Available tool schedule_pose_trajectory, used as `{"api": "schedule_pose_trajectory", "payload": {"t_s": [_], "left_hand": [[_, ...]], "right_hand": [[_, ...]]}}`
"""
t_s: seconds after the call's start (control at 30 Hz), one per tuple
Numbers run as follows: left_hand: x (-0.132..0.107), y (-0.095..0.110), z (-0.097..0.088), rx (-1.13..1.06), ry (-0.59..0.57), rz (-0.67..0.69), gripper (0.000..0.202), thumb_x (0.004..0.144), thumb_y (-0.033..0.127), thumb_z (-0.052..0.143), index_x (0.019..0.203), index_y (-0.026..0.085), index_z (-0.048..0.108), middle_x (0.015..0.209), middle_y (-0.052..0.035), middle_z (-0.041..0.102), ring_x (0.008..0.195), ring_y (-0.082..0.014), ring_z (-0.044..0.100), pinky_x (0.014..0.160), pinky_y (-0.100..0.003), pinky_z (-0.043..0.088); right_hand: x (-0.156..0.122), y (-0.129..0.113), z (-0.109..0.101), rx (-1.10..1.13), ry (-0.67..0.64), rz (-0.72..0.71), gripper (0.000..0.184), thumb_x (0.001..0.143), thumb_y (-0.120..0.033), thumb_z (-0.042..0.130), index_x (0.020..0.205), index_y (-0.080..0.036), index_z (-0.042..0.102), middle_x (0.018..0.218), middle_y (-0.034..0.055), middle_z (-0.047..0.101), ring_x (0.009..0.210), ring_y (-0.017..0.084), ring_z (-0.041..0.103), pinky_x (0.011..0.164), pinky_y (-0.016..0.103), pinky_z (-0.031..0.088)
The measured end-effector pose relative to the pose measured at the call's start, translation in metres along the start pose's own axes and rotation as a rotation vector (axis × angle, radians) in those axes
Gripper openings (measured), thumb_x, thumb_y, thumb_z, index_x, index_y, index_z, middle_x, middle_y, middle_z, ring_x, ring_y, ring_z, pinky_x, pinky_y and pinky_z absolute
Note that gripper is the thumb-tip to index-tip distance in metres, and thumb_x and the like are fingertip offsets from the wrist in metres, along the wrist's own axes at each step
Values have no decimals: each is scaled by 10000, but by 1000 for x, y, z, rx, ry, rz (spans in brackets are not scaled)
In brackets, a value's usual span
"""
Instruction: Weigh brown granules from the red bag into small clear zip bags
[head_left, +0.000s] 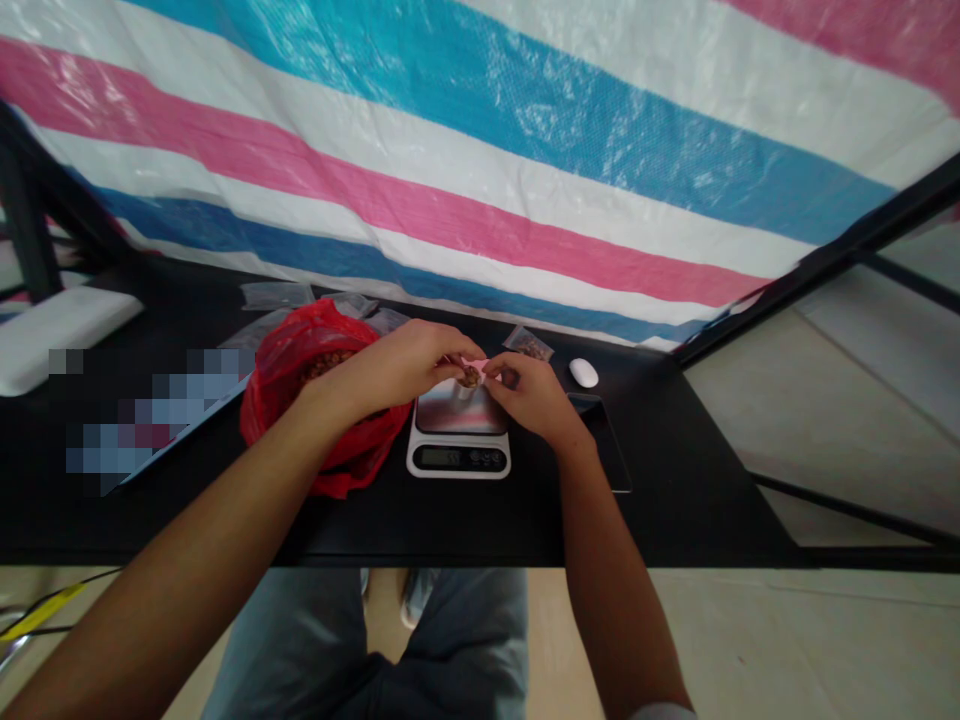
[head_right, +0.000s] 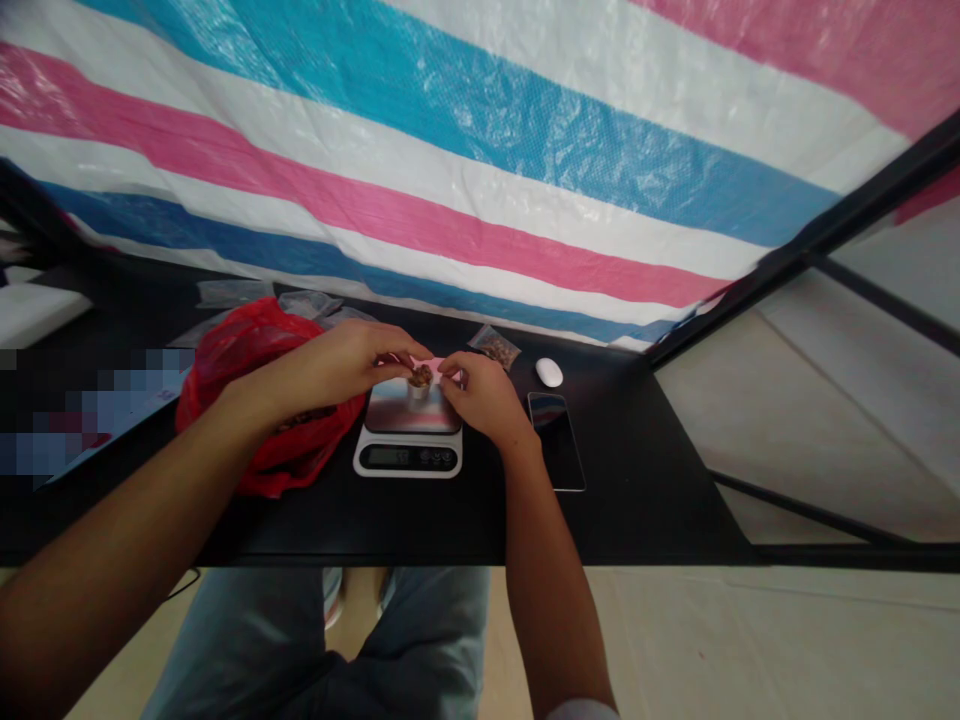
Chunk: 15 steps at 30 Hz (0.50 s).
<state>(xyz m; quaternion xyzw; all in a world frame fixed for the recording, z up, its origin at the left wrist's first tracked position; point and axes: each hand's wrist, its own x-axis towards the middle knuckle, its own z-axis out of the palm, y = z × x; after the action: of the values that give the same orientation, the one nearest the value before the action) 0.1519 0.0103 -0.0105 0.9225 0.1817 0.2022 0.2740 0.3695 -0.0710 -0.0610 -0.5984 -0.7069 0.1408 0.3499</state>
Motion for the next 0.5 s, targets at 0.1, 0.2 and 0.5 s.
{"api": "schedule_pose_trajectory", "payload": {"t_s": [0.1, 0.2, 0.5], "left_hand": [[0, 0, 1, -2, 22, 12, 272, 957, 210, 597, 1151, 176, 785, 1106, -67, 818, 1001, -210, 749, 933, -304, 560], [0, 0, 2, -1, 43, 20, 261, 966, 194, 589, 1147, 164, 775, 1106, -74, 816, 1005, -212, 753, 929, -304, 560], [-5, 0, 9, -121, 115, -73, 157, 945, 215, 622, 1098, 185, 634, 1076, -81, 788, 1003, -218, 773, 868, -314, 593]], "right_hand": [[2, -3, 0, 122, 101, 28, 97, 872, -246, 680, 916, -214, 760, 861, 20, 763, 715, 161, 617, 691, 304, 479], [4, -8, 1, 254, 217, 57, 123, 864, -305, 713, 925, -207, 756, 866, 25, 757, 711, 154, 615, 644, 294, 461], [3, -28, 10, 334, 221, 66, 131, 851, -336, 756, 911, -220, 748, 839, 16, 756, 715, 154, 645, 645, 296, 501]]}}
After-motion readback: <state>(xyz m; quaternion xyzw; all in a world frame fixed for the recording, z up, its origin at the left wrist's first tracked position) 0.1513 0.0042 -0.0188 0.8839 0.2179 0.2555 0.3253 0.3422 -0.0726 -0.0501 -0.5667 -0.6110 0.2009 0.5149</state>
